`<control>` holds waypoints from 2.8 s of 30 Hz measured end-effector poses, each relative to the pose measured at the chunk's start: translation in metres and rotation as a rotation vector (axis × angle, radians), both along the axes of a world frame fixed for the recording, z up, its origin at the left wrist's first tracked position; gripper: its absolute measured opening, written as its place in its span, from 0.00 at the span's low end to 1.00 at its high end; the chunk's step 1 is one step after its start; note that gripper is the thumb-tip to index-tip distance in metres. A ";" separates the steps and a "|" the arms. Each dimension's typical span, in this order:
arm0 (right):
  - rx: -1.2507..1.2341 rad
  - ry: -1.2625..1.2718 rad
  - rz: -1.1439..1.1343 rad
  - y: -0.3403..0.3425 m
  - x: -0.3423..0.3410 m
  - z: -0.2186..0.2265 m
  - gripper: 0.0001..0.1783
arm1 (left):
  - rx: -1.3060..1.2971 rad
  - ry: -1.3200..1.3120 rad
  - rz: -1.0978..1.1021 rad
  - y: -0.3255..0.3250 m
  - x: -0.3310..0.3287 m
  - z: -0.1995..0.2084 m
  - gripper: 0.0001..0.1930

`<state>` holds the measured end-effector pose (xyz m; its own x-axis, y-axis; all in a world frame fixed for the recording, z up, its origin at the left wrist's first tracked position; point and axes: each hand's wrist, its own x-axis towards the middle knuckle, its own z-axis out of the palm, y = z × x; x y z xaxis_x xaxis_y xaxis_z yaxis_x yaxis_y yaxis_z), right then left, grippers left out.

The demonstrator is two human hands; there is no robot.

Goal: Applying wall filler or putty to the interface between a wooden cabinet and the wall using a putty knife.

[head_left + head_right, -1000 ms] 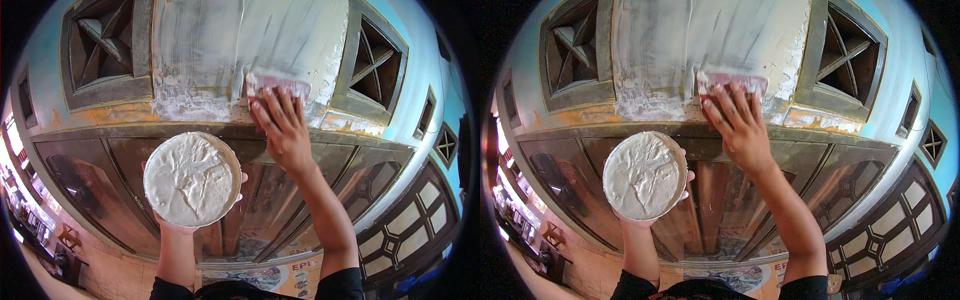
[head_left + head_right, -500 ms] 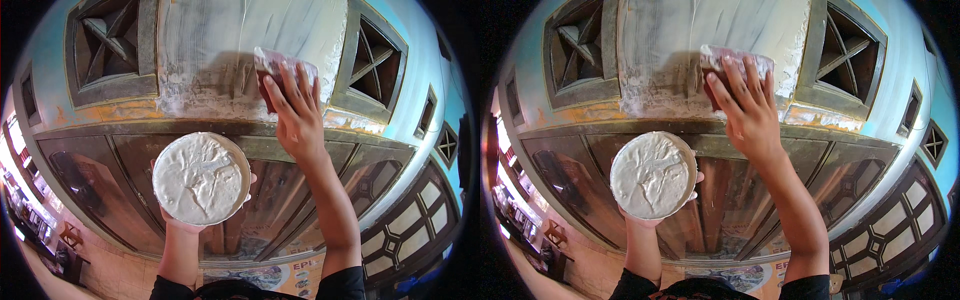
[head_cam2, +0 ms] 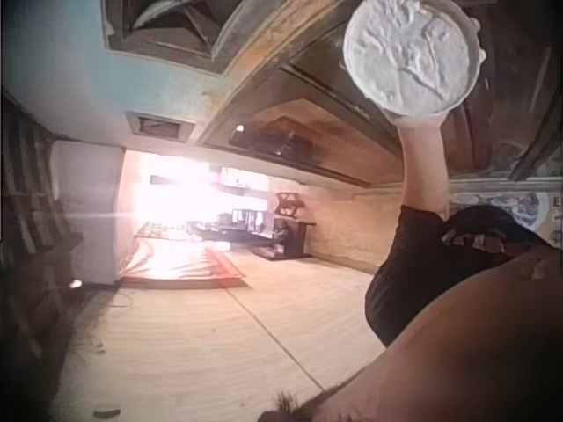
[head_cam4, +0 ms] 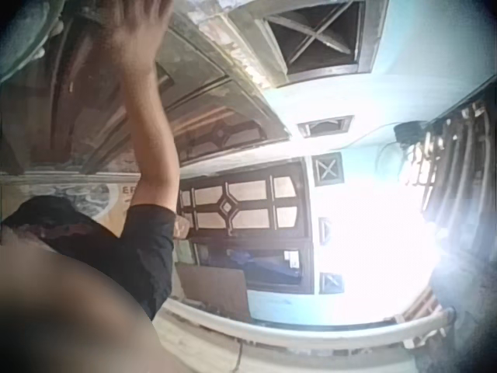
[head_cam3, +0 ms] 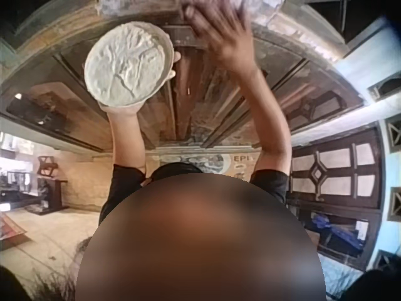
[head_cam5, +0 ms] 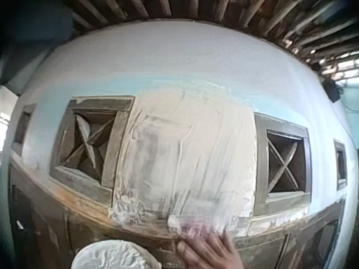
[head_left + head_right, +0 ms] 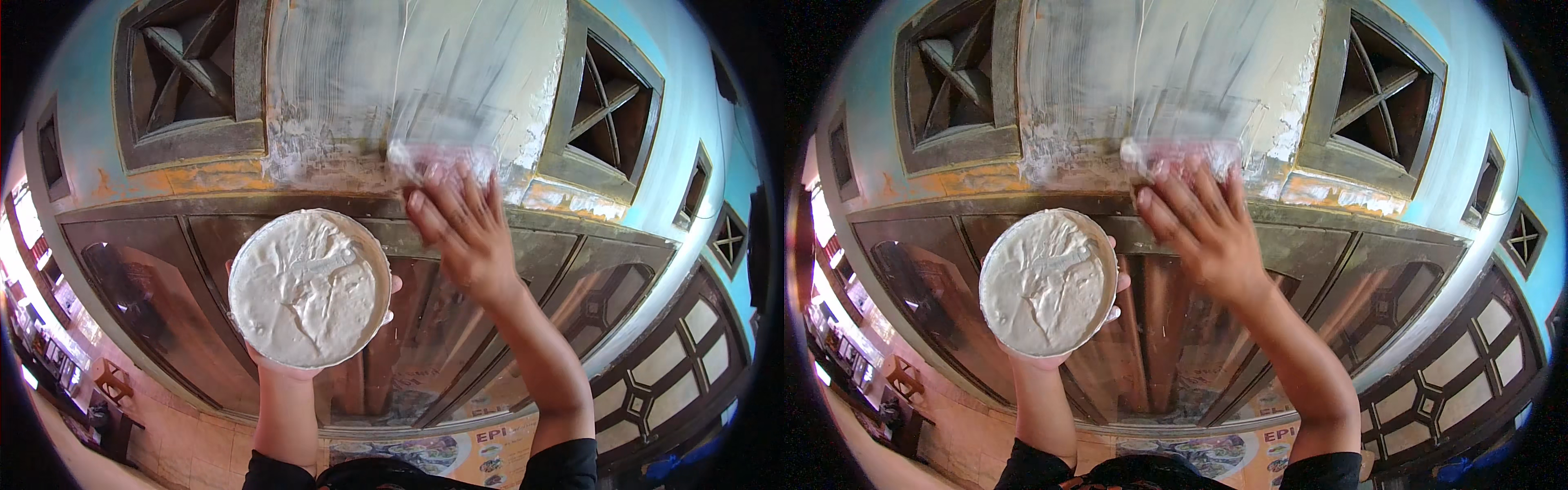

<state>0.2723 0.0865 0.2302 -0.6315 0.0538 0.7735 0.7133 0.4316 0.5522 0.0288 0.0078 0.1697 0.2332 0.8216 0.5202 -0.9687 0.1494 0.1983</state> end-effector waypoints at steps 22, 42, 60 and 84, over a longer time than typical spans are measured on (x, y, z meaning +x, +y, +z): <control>0.124 0.102 0.049 0.016 -0.008 0.048 0.37 | 0.107 0.174 -0.013 -0.004 -0.017 -0.004 0.51; 0.112 0.114 0.016 0.011 -0.008 0.054 0.35 | 0.028 0.087 0.105 -0.003 -0.009 0.008 0.47; 0.055 0.145 0.047 0.003 -0.024 0.041 0.37 | 0.024 0.023 0.070 -0.005 -0.018 0.010 0.49; -0.141 0.169 -0.026 0.023 -0.030 0.026 0.36 | -0.064 -0.097 -0.065 0.019 -0.013 0.005 0.45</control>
